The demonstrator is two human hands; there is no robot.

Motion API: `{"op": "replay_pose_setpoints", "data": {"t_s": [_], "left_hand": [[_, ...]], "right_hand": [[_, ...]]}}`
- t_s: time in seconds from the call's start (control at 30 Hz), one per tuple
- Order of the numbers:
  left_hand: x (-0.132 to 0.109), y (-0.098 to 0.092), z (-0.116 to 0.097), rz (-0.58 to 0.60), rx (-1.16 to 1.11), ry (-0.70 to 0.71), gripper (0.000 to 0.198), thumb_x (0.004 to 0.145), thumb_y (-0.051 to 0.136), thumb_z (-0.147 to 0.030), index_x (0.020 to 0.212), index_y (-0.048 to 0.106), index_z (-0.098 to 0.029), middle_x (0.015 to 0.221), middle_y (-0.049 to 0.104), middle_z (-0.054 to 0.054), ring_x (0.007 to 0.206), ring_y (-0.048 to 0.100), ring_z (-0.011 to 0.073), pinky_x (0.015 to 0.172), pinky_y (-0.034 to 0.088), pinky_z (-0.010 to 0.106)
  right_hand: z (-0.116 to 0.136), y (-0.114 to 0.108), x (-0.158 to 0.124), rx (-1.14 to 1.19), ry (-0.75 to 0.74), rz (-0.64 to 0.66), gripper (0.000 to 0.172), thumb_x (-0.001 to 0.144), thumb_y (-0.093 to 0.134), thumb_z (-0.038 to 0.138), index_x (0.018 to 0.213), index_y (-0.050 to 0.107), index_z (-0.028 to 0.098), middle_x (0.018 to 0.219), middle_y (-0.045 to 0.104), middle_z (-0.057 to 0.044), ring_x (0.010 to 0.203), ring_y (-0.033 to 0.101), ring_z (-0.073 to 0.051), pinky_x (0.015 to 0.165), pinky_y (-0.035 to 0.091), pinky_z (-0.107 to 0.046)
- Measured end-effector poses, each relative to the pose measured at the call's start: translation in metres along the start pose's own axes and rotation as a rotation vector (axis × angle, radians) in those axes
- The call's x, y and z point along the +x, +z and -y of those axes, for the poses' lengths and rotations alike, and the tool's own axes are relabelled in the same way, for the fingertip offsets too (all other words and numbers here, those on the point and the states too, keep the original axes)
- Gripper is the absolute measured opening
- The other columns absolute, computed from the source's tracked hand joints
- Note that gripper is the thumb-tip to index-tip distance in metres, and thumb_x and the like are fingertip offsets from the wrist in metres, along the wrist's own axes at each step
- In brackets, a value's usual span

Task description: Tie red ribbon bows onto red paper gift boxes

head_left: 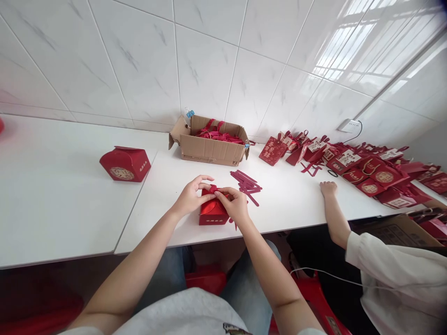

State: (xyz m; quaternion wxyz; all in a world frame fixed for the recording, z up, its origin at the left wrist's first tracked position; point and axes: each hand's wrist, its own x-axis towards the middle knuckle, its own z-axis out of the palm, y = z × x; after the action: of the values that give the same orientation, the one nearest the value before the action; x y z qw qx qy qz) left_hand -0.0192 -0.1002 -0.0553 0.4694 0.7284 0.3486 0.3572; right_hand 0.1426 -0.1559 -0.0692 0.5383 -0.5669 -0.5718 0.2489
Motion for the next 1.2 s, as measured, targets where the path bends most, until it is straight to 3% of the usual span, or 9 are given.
{"op": "replay_pose_setpoints", "data": {"t_s": [0.1, 0.23, 0.33, 0.43, 0.53, 0.83, 1.0, 1.1, 1.2], "left_hand": [[0.000, 0.000, 0.001, -0.008, 0.002, -0.017, 0.043, 0.075, 0.070, -0.039, 0.112, 0.053, -0.023, 0.088, 0.071, 0.003, 0.099, 0.064, 0.0229, 0.099, 0.042, 0.042], [0.000, 0.001, 0.002, -0.056, -0.018, -0.029, 0.040, 0.075, 0.070, -0.037, 0.109, 0.055, -0.023, 0.089, 0.071, 0.004, 0.095, 0.065, 0.0228, 0.093, 0.047, 0.040], [0.000, 0.003, 0.002, -0.079, -0.036, -0.040, 0.038, 0.075, 0.069, -0.036, 0.107, 0.055, -0.022, 0.089, 0.070, 0.005, 0.094, 0.065, 0.0227, 0.086, 0.050, 0.037], [0.002, 0.004, 0.003, -0.057, -0.067, -0.043, 0.038, 0.075, 0.068, -0.036, 0.107, 0.055, -0.021, 0.087, 0.069, 0.005, 0.091, 0.065, 0.0224, 0.083, 0.050, 0.036], [0.008, 0.005, 0.004, -0.025, -0.098, -0.045, 0.039, 0.075, 0.068, -0.037, 0.107, 0.054, -0.020, 0.087, 0.069, 0.005, 0.091, 0.065, 0.0222, 0.083, 0.050, 0.036], [0.017, 0.009, 0.006, -0.019, -0.121, -0.027, 0.038, 0.074, 0.068, -0.035, 0.106, 0.054, -0.020, 0.086, 0.070, 0.004, 0.087, 0.065, 0.0207, 0.084, 0.048, 0.036], [0.021, 0.011, 0.007, -0.068, -0.029, 0.035, 0.034, 0.074, 0.068, -0.034, 0.103, 0.055, -0.020, 0.091, 0.069, 0.005, 0.093, 0.064, 0.0209, 0.090, 0.045, 0.037], [0.018, 0.006, 0.006, -0.180, 0.162, 0.095, 0.021, 0.077, 0.064, -0.038, 0.088, 0.060, -0.020, 0.095, 0.066, 0.005, 0.097, 0.060, 0.0222, 0.092, 0.043, 0.038], [0.011, -0.002, 0.004, -0.146, 0.306, 0.083, 0.024, 0.083, 0.057, -0.043, 0.079, 0.065, -0.021, 0.092, 0.065, 0.006, 0.097, 0.057, 0.0243, 0.091, 0.042, 0.040]], "right_hand": [[-0.002, 0.000, 0.001, -0.062, -0.062, -0.042, 0.017, 0.077, 0.068, 0.038, 0.075, 0.074, 0.022, 0.082, 0.063, -0.003, 0.051, 0.048, -0.010, 0.054, 0.046, -0.028], [-0.003, -0.002, 0.000, -0.097, -0.069, -0.001, 0.017, 0.078, 0.066, 0.037, 0.076, 0.075, 0.023, 0.086, 0.059, -0.005, 0.070, 0.058, -0.015, 0.058, 0.048, -0.029], [-0.003, -0.003, -0.001, -0.134, -0.080, 0.025, 0.013, 0.076, 0.070, 0.036, 0.077, 0.075, 0.024, 0.096, 0.062, -0.007, 0.088, 0.060, -0.020, 0.079, 0.051, -0.037], [-0.002, -0.005, -0.001, -0.162, -0.044, 0.030, 0.012, 0.075, 0.070, 0.036, 0.075, 0.074, 0.025, 0.115, 0.061, -0.008, 0.113, 0.052, -0.028, 0.102, 0.039, -0.048], [-0.001, -0.007, 0.001, -0.091, 0.105, 0.091, 0.016, 0.078, 0.066, 0.038, 0.075, 0.073, 0.024, 0.135, 0.052, -0.007, 0.130, 0.040, -0.031, 0.109, 0.030, -0.052], [-0.010, 0.000, 0.004, 0.341, 0.339, 0.108, 0.024, 0.075, 0.066, 0.042, 0.073, 0.071, 0.019, 0.142, 0.047, -0.011, 0.132, 0.044, -0.029, 0.096, 0.048, -0.040], [-0.010, 0.006, 0.002, 0.360, 0.316, 0.037, 0.026, 0.077, 0.064, 0.042, 0.065, 0.069, 0.019, 0.132, 0.055, -0.013, 0.138, 0.036, -0.030, 0.101, 0.045, -0.042], [-0.013, 0.011, -0.002, 0.356, 0.315, -0.037, 0.027, 0.080, 0.061, 0.043, 0.073, 0.071, 0.018, 0.133, 0.054, -0.014, 0.139, 0.034, -0.028, 0.103, 0.044, -0.042], [-0.020, 0.017, -0.009, 0.314, 0.284, -0.085, 0.031, 0.083, 0.058, 0.046, 0.085, 0.073, 0.019, 0.134, 0.052, -0.014, 0.139, 0.034, -0.028, 0.102, 0.045, -0.042]]}}
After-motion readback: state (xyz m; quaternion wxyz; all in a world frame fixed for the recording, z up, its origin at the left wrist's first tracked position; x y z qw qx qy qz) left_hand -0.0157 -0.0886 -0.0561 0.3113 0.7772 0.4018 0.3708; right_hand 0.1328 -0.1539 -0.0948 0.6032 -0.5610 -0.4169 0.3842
